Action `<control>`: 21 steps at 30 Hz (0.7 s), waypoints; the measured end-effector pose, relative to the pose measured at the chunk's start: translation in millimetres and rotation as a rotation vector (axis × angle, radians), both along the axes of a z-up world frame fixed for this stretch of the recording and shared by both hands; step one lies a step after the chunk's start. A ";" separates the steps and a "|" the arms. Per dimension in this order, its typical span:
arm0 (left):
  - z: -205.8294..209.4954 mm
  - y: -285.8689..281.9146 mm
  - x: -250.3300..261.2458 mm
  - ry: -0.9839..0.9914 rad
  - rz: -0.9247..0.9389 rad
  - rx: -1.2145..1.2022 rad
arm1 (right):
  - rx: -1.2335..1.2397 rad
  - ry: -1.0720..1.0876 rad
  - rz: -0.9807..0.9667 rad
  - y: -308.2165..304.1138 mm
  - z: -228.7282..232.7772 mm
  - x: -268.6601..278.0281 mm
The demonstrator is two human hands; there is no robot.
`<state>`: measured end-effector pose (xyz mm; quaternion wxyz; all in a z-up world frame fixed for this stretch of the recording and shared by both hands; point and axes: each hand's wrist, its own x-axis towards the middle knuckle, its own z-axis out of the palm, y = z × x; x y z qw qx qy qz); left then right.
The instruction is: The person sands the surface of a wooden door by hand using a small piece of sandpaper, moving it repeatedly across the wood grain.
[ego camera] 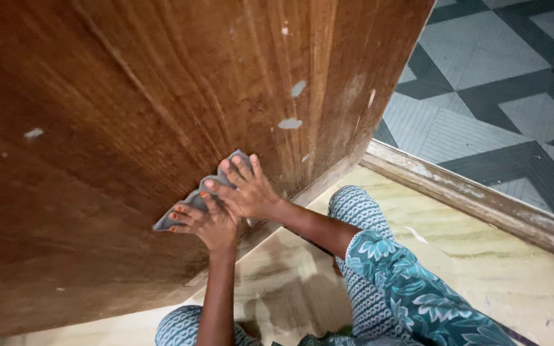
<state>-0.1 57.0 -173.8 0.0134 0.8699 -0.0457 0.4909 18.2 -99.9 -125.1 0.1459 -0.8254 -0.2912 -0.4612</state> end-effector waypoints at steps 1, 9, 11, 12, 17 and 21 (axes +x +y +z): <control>-0.1 -7.9 3.1 0.003 0.009 0.030 | 0.002 0.004 -0.008 -8.1 -0.7 1.5; -10.0 -64.0 23.0 -0.032 -0.013 0.082 | 0.051 0.067 -0.100 -59.9 -3.8 5.9; -12.5 -73.1 26.6 -0.031 -0.020 0.088 | 0.047 0.072 -0.111 -67.6 -4.5 6.0; -13.6 -76.3 26.9 -0.029 -0.032 0.075 | 0.043 0.077 -0.107 -70.4 -4.6 5.3; -17.9 -81.1 28.2 -0.004 -0.053 0.066 | 0.052 0.071 -0.115 -75.6 -2.0 3.1; -20.7 -80.7 28.9 0.020 -0.043 0.061 | 0.092 0.047 -0.103 -72.2 1.0 3.3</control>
